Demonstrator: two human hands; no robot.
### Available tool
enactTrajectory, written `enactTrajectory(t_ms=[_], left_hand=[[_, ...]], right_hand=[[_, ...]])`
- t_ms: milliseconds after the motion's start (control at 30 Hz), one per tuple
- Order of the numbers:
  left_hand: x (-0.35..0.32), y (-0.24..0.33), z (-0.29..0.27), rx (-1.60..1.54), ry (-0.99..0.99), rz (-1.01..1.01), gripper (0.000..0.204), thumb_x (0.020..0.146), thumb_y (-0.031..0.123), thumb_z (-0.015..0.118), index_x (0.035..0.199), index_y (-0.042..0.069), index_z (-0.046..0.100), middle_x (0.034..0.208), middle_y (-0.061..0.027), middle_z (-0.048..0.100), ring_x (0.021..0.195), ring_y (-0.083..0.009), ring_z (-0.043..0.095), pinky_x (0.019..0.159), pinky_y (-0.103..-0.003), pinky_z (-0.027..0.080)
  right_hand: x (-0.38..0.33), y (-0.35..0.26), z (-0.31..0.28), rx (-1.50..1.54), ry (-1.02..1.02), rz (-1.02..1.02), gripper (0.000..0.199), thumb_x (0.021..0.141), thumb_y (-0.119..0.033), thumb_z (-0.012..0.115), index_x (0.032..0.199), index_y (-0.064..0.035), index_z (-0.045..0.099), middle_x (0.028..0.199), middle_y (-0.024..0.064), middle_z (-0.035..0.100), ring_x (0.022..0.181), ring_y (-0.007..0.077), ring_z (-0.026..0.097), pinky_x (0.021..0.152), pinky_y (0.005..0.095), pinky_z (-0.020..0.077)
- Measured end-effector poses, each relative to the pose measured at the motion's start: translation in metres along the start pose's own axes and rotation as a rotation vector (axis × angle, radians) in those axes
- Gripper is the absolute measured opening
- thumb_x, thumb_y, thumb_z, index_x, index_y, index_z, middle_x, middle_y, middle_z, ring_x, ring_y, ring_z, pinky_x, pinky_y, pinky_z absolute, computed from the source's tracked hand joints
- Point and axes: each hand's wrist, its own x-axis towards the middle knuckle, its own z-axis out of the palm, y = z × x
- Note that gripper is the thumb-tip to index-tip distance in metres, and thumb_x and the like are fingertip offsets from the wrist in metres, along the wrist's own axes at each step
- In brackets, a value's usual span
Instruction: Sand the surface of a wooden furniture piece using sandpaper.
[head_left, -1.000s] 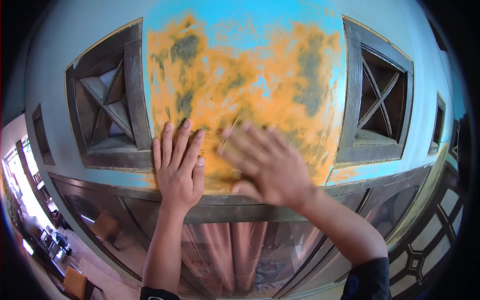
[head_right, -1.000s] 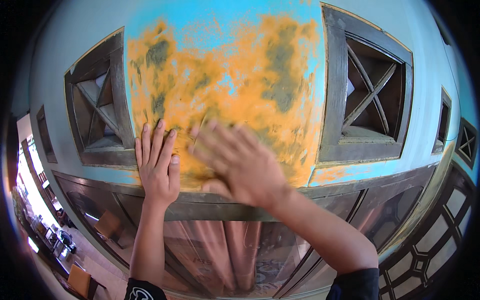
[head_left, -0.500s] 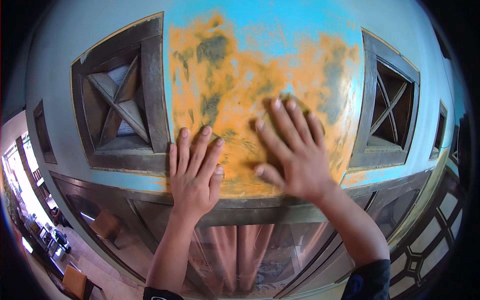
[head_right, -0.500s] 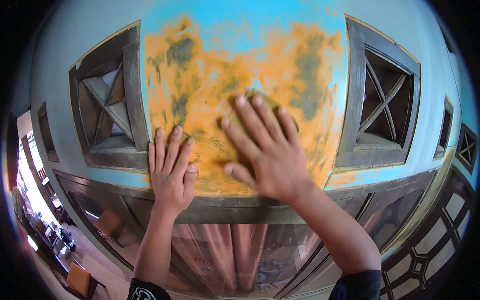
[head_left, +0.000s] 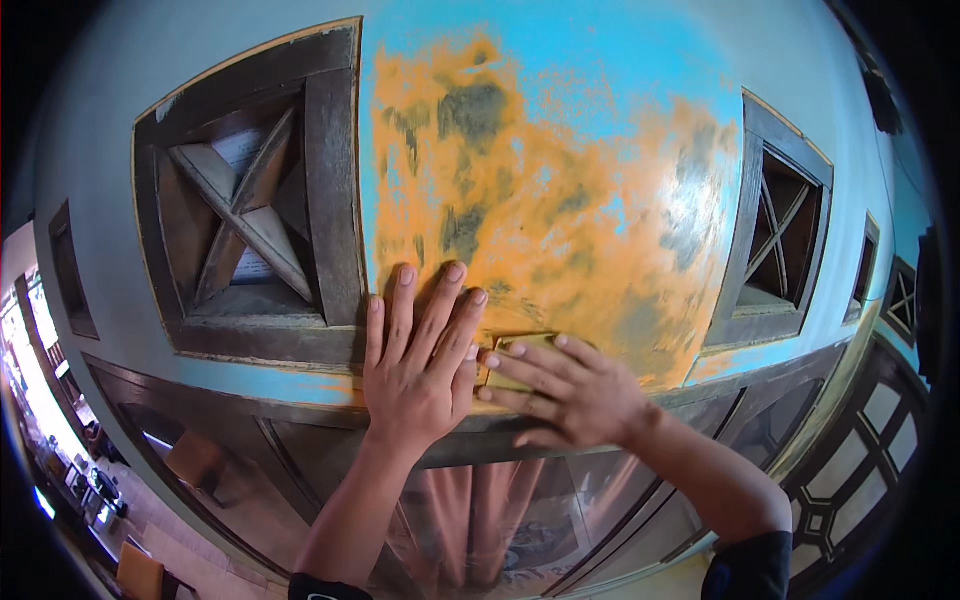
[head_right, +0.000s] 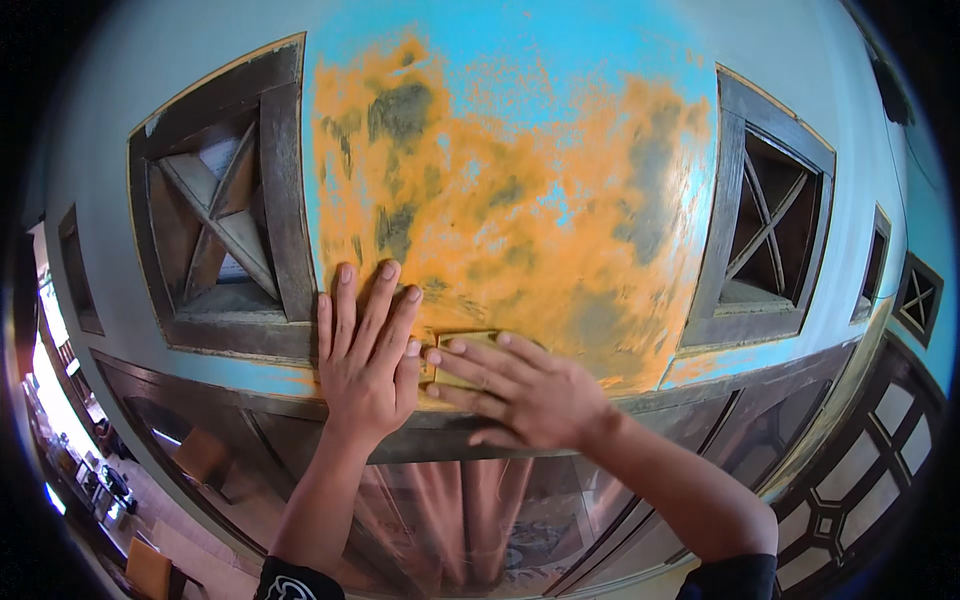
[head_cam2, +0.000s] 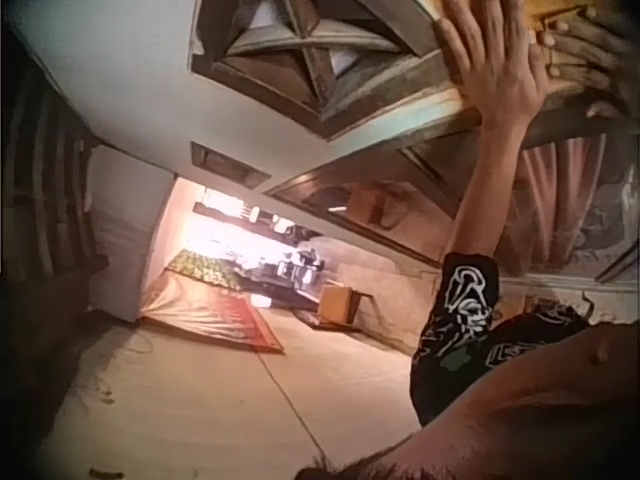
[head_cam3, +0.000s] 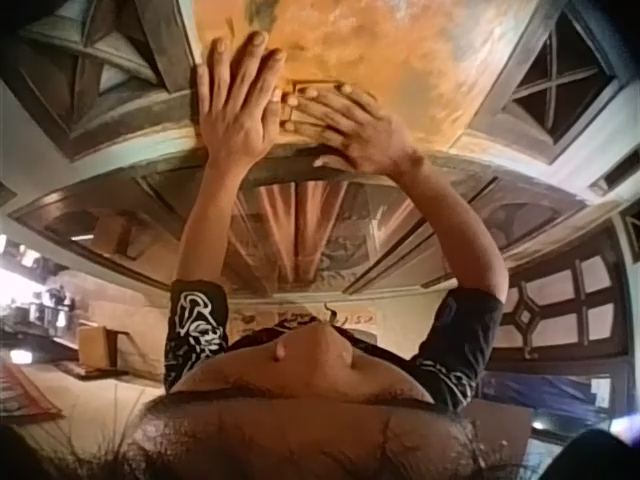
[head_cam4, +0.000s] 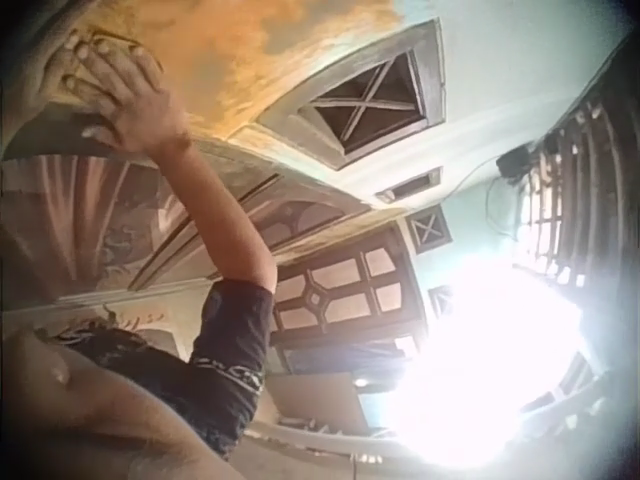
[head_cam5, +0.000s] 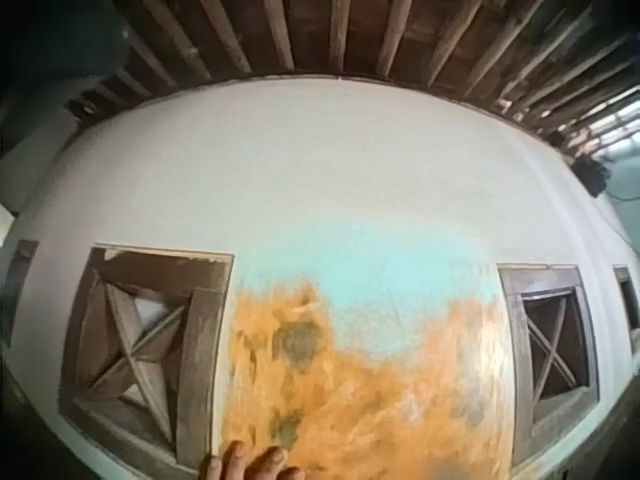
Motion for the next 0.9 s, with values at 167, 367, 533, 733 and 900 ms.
enactTrajectory(t_ms=[167, 367, 533, 733, 900], left_hand=[[-0.004, -0.001, 0.002, 0.013, 0.002, 0.001, 0.047, 0.108, 0.027, 0.045, 0.152, 0.019, 0.059, 0.166, -0.0023, 0.047, 0.158, -0.0379, 0.033, 0.129, -0.056, 0.016], [0.001, -0.002, 0.004, -0.01, 0.022, 0.03, 0.053, 0.103, 0.025, 0.05, 0.156, 0.019, 0.054, 0.168, -0.0012, 0.043, 0.158, -0.0368, 0.032, 0.129, -0.055, 0.016], [-0.001, -0.005, 0.005, -0.011, 0.041, 0.041, 0.053, 0.103, 0.025, 0.051, 0.155, 0.019, 0.054, 0.169, -0.0007, 0.042, 0.158, -0.037, 0.032, 0.128, -0.056, 0.017], [-0.002, -0.004, 0.005, -0.035, 0.05, 0.038, 0.053, 0.103, 0.024, 0.051, 0.156, 0.02, 0.054, 0.169, 0.0005, 0.042, 0.159, -0.0353, 0.031, 0.128, -0.055, 0.019], [-0.002, -0.003, 0.003, -0.019, 0.048, 0.022, 0.053, 0.102, 0.024, 0.051, 0.155, 0.02, 0.055, 0.168, 0.0004, 0.042, 0.158, -0.0353, 0.032, 0.128, -0.056, 0.019]], right_hand=[[0.017, 0.03, -0.025, -0.148, 0.267, 0.487, 0.072, 0.098, -0.069, 0.053, 0.155, -0.0262, 0.055, 0.168, 0.014, 0.041, 0.154, 0.0386, 0.038, 0.124, 0.0541, 0.0259], [-0.006, -0.014, 0.008, -0.014, 0.016, 0.099, 0.066, 0.099, -0.066, 0.054, 0.154, -0.031, 0.056, 0.168, 0.0141, 0.04, 0.154, 0.0378, 0.037, 0.124, 0.0517, 0.0255], [0.012, 0.022, -0.014, -0.188, 0.338, 0.553, 0.072, 0.099, -0.066, 0.055, 0.157, -0.0231, 0.054, 0.168, 0.0185, 0.039, 0.154, 0.0396, 0.036, 0.123, 0.0537, 0.0262], [-0.01, -0.016, 0.007, -0.101, 0.063, 0.148, 0.072, 0.097, -0.069, 0.057, 0.156, -0.028, 0.054, 0.167, 0.0197, 0.04, 0.154, 0.0407, 0.036, 0.124, 0.0533, 0.0261], [-0.002, 0.014, -0.004, -0.192, 0.407, 0.701, 0.078, 0.098, -0.059, 0.058, 0.157, -0.0081, 0.05, 0.167, 0.0269, 0.035, 0.155, 0.0476, 0.03, 0.125, 0.0571, 0.0202]])
